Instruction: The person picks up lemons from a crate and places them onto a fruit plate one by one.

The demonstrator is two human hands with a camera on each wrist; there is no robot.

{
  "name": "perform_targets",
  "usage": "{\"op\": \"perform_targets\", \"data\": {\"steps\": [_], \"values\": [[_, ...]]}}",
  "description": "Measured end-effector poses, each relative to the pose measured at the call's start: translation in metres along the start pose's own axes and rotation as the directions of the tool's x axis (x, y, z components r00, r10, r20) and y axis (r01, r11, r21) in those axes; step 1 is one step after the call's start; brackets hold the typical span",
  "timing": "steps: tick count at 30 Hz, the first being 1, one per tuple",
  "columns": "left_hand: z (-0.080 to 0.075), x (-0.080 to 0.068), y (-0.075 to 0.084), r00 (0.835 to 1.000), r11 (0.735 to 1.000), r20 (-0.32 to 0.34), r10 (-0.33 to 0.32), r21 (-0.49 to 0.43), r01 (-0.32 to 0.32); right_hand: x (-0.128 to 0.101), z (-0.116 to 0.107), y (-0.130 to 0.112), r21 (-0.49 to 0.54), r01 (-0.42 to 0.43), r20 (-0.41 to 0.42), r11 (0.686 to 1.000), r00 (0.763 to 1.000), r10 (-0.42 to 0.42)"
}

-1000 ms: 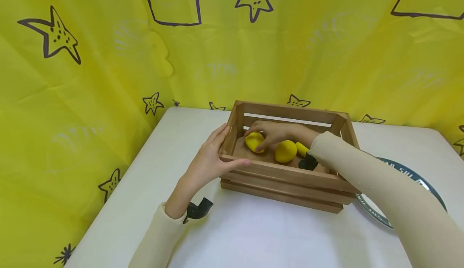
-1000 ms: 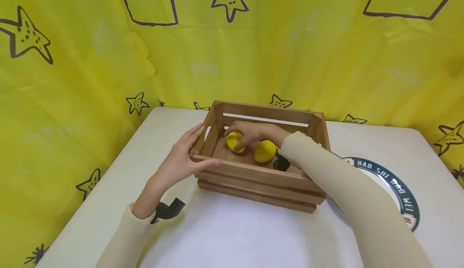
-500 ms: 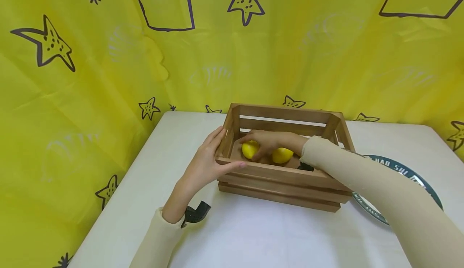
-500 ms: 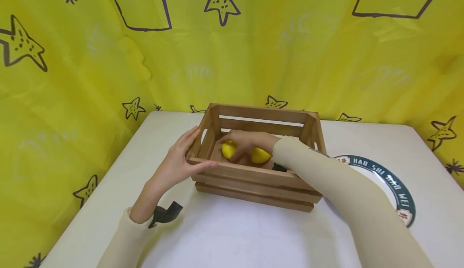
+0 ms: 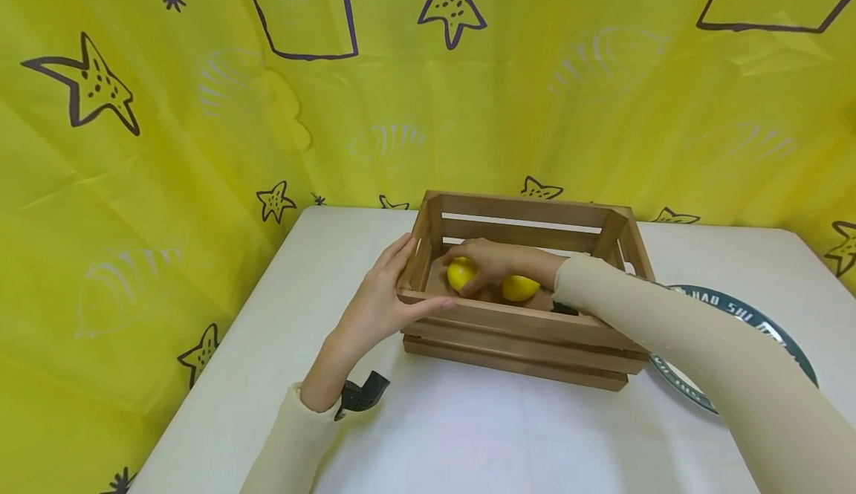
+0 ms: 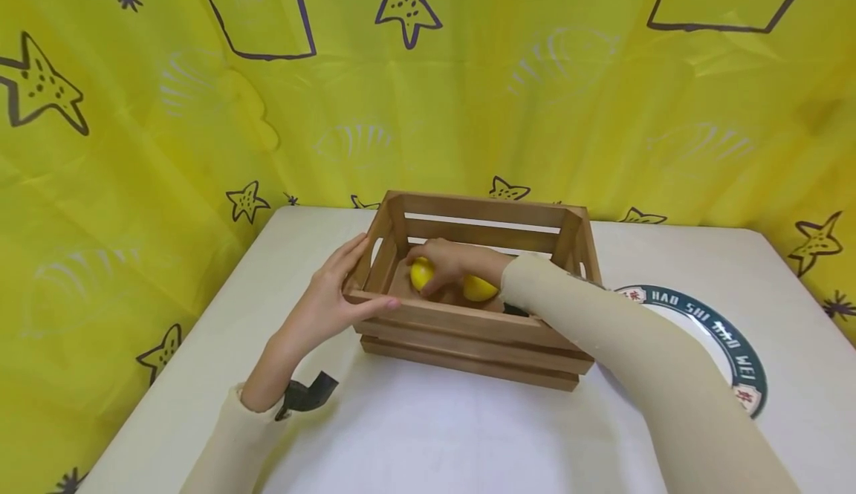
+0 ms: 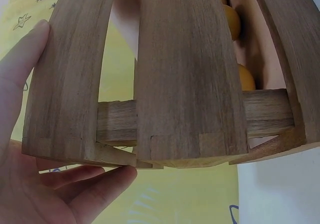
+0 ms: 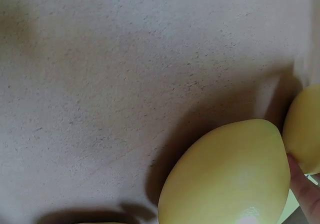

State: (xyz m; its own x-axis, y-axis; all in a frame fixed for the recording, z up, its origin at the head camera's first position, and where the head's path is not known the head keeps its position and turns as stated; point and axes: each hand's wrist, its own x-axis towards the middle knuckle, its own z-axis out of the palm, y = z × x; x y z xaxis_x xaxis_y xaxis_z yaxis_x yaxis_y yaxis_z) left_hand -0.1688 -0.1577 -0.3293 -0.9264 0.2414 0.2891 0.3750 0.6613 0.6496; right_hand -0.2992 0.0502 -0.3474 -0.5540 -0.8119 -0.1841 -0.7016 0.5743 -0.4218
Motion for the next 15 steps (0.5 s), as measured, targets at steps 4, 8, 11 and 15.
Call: {"op": "perform_targets", "data": {"steps": [4, 8, 11, 15], "values": [[0.0006, 0.0002, -0.0001, 1.000, 1.000, 0.007, -0.004, -0.001, 0.004, -0.0013, 0.0011, 0.0006, -0.006, 0.004, -0.007, 1.000, 1.000, -0.004], [-0.0005, 0.0001, -0.0003, 1.000, 1.000, 0.004, -0.008, -0.005, 0.008, -0.0011, 0.0007, 0.0008, 0.004, -0.002, -0.014, 1.000, 1.000, 0.002], [-0.0010, -0.0002, 0.0001, 1.000, 1.000, 0.003, -0.006, -0.008, 0.006, -0.0004, -0.0004, 0.0024, 0.001, 0.008, -0.023, 1.000, 1.000, -0.008], [-0.0001, 0.0000, 0.0011, 1.000, 1.000, 0.007, -0.007, -0.009, 0.007, -0.0018, -0.0043, 0.0052, 0.022, 0.011, -0.039, 1.000, 0.999, -0.010]]}}
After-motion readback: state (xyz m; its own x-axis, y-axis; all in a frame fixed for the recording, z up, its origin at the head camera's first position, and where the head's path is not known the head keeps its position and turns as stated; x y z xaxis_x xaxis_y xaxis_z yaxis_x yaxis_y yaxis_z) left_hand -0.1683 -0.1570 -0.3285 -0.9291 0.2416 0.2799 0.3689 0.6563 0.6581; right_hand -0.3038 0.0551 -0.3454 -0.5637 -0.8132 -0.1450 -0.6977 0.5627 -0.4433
